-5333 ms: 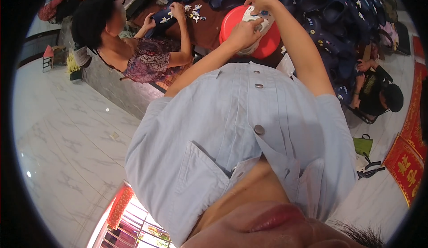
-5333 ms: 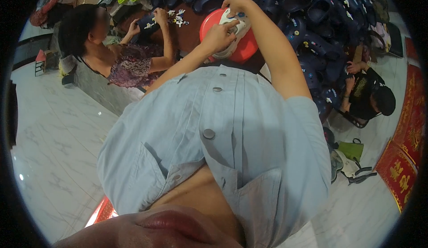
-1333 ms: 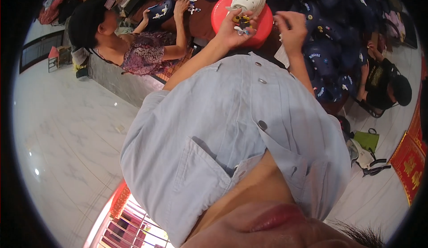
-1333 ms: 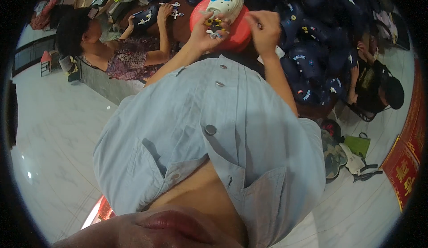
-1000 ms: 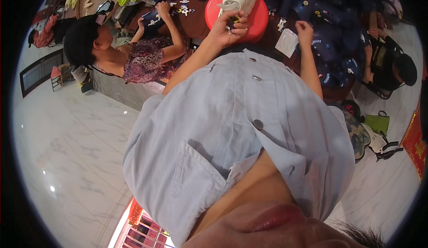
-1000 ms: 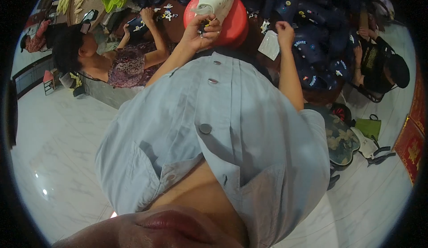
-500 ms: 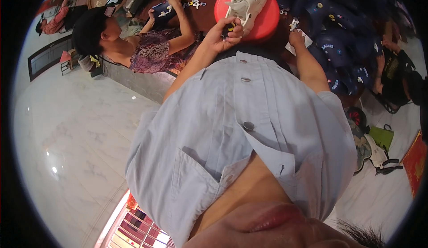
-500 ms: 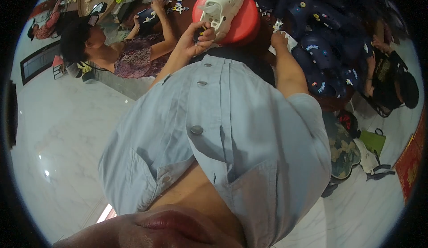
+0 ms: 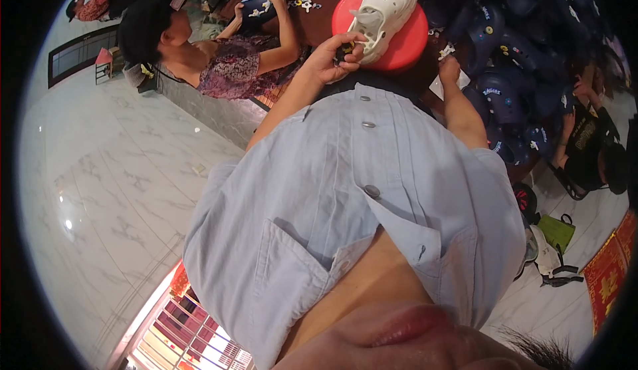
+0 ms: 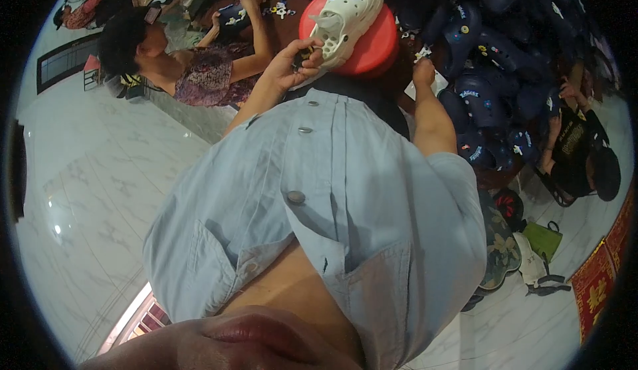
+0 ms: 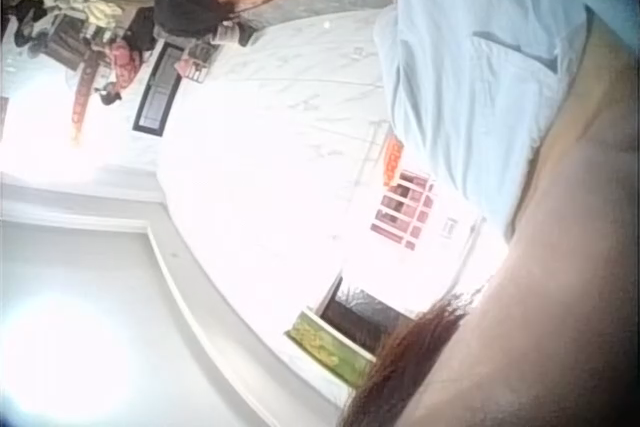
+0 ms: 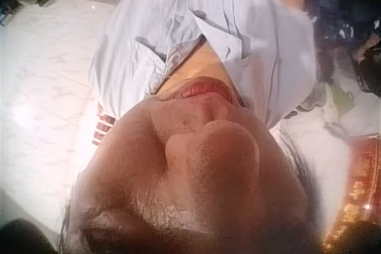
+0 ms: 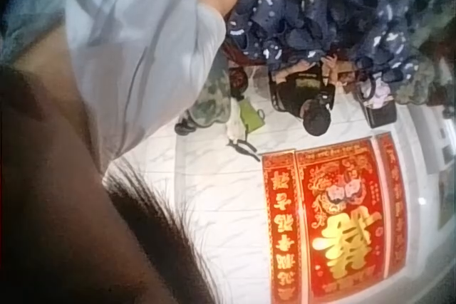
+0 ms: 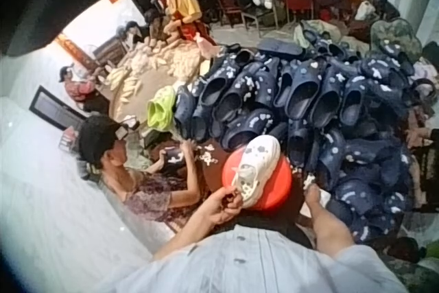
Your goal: Attaching decorative charms or pins to the holes of plastic clog-style shoes.
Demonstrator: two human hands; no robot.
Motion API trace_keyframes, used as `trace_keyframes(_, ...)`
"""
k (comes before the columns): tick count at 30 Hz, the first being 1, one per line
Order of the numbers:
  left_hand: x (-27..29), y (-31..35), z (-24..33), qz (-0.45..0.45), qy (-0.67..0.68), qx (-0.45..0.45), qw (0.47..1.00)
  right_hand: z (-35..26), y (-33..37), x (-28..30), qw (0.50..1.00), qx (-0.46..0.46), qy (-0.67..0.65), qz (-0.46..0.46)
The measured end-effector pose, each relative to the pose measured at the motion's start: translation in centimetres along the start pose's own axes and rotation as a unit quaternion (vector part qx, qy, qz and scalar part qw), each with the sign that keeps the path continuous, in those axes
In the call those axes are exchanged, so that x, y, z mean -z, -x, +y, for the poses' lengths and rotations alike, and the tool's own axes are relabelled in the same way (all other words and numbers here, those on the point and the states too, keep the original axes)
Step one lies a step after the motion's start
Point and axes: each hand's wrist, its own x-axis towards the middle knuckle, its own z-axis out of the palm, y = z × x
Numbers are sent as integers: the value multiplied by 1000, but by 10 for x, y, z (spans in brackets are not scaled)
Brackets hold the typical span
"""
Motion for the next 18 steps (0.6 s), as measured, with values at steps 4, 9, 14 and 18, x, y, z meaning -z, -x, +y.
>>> trace_keyframes(4,-16,-6,16,33,-122,-57,990,-19,-6,15,988,-61,-124,68)
trace_keyframes(9,-37,-25,34,113,-401,-153,896,-49,-11,49,855,-32,-513,70)
trace_keyframes(14,-39,-43,45,201,-682,-227,666,-130,10,125,787,-20,-615,-44)
trace_keyframes(18,-36,-56,36,226,-791,-271,499,-168,18,152,705,3,-698,-125)
